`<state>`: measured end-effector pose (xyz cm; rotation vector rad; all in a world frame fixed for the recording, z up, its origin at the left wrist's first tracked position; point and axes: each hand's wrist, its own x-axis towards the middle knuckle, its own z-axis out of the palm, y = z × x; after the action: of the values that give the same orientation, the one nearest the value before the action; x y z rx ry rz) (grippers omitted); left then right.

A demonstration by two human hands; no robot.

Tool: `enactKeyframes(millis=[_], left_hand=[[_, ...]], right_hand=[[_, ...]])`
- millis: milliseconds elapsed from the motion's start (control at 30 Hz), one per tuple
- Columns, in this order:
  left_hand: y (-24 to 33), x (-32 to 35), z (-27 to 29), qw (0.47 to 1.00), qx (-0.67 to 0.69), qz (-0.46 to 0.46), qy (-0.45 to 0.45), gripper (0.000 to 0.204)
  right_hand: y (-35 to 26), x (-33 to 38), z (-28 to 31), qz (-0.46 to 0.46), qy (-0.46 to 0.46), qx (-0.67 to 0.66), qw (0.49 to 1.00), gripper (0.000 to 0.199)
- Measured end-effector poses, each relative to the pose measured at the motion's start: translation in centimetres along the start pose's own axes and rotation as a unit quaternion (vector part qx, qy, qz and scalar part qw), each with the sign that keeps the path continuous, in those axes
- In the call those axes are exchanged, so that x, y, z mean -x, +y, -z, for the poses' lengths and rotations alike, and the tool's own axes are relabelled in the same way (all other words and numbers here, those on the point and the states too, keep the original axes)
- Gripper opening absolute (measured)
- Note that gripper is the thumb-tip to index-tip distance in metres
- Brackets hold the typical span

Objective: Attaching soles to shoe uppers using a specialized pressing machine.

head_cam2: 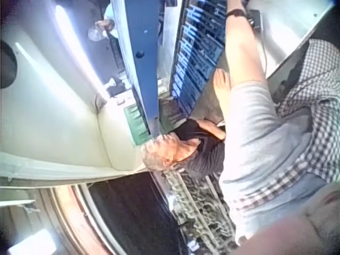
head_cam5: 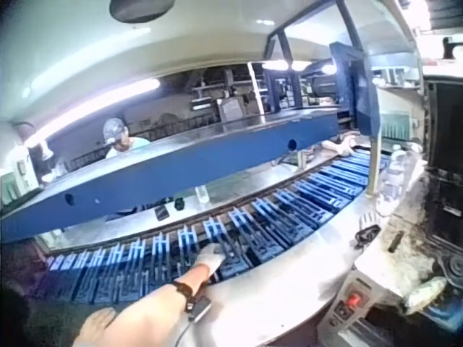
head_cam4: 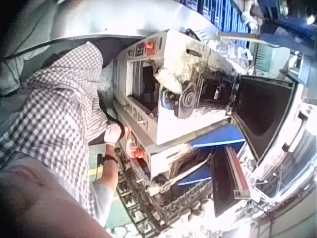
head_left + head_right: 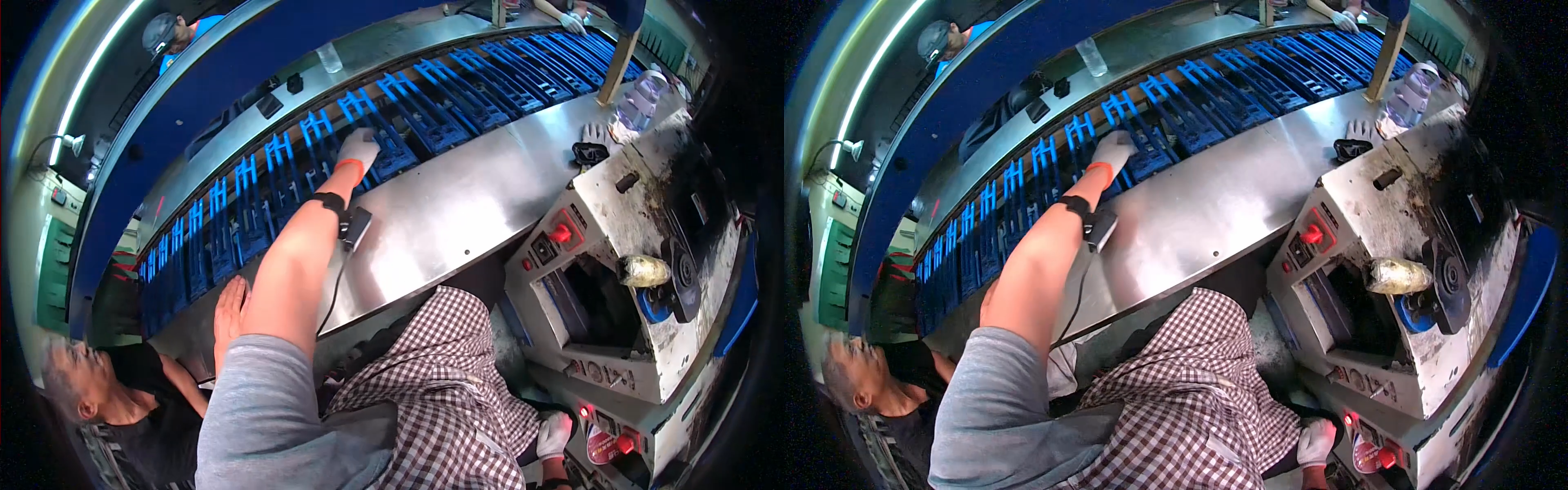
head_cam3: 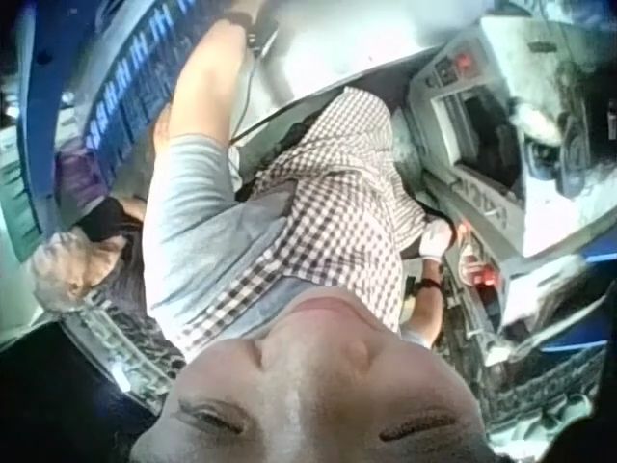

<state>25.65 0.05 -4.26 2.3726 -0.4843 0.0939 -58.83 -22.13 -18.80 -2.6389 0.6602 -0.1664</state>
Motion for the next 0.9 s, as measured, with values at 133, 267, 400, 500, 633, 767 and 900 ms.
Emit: enactKeyframes(millis=[133, 267, 400, 500, 633, 767, 900], left_hand=[[0.8, 3.0, 3.8, 0.991, -0.038, -0.002, -0.132, 0.046], [1.7, 4.5, 4.3, 0.976, -0.073, 0.046, -0.198, 0.060], [2.8, 4.7, 3.6, 0.971, -0.092, 0.095, -0.199, 0.066], [3.1, 4.1, 3.2, 0.958, -0.163, 0.081, -0.221, 0.067], [4.2, 2.6, 3.1, 0.936, -0.238, 0.038, -0.255, 0.063], [5.5, 2.0, 2.4, 0.919, -0.260, 0.035, -0.295, 0.061], [2.2, 2.0, 2.9, 0.937, -0.193, -0.062, -0.284, 0.053]], right_hand=[[-0.9, 0.5, 0.6, -0.027, 0.028, -0.027, 0.999, 0.019], [-1.5, 0.2, 1.3, -0.002, 0.021, 0.015, 1.000, 0.019], [-2.2, -0.2, 1.8, 0.001, 0.017, -0.005, 1.000, 0.020], [-2.0, 0.0, 1.6, -0.017, 0.010, -0.011, 1.000, 0.021], [-1.6, 0.0, 1.4, -0.020, -0.015, 0.007, 1.000, 0.020], [-1.0, 0.5, 0.5, -0.065, 0.001, -0.028, 0.997, 0.020], [-2.1, -0.6, 1.6, -0.010, 0.017, 0.008, 1.000, 0.019]])
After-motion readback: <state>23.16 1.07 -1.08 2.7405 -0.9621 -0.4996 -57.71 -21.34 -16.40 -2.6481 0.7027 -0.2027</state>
